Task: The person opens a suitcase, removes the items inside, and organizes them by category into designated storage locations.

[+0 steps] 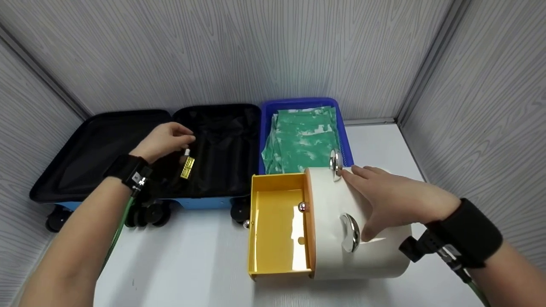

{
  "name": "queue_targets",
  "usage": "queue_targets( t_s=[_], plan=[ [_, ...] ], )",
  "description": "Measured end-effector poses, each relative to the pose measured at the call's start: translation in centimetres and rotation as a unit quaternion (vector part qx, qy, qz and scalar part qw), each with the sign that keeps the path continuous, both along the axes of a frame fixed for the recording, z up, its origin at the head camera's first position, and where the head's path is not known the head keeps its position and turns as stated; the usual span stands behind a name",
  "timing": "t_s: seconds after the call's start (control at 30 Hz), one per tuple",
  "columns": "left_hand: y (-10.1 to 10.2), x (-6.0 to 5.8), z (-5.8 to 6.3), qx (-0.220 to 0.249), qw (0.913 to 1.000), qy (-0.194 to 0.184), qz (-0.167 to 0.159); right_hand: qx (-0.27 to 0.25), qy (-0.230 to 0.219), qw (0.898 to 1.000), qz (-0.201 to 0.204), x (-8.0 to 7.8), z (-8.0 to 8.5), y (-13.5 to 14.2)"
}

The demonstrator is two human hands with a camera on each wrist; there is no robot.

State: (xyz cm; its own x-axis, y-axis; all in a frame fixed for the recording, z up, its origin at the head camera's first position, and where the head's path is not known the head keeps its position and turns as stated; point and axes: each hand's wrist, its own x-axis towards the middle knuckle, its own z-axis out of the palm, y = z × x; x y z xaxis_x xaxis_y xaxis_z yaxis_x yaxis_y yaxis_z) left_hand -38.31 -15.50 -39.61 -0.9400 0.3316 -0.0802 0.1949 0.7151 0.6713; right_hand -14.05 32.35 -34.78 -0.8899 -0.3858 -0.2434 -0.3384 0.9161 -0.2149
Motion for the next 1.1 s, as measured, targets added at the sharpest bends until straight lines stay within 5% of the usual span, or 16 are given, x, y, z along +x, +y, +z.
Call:
queue_targets(
  t_s=[0.27,0.4,0.57,0.8,1.1],
  plan=[
    [-2.1,-3.3,-2.4,-0.056,0.9962,0.009,0.066,0.003,-0.002,1.0,-0.002,0.1,0.1,-0.1],
    [-3.0,-4.2,-4.7,-0.067,0.9936,-0.043,0.081,0.002,-0.001,1.0,0.004,0.0,0.0,-0.2],
    [-3.3,-4.6,-7.1,-0.085,0.9857,-0.121,0.08,-0.001,-0.004,1.0,0.004,0.1,0.0,0.0],
    [-3.5,-4.7,-8.8,-0.122,0.9712,-0.197,0.056,-0.005,-0.008,1.0,0.001,0.1,-0.1,0.2],
    [-3.8,-4.8,-10.7,-0.123,0.9746,-0.177,0.059,-0.005,-0.004,1.0,0.002,0.2,-0.3,0.3]
  ],
)
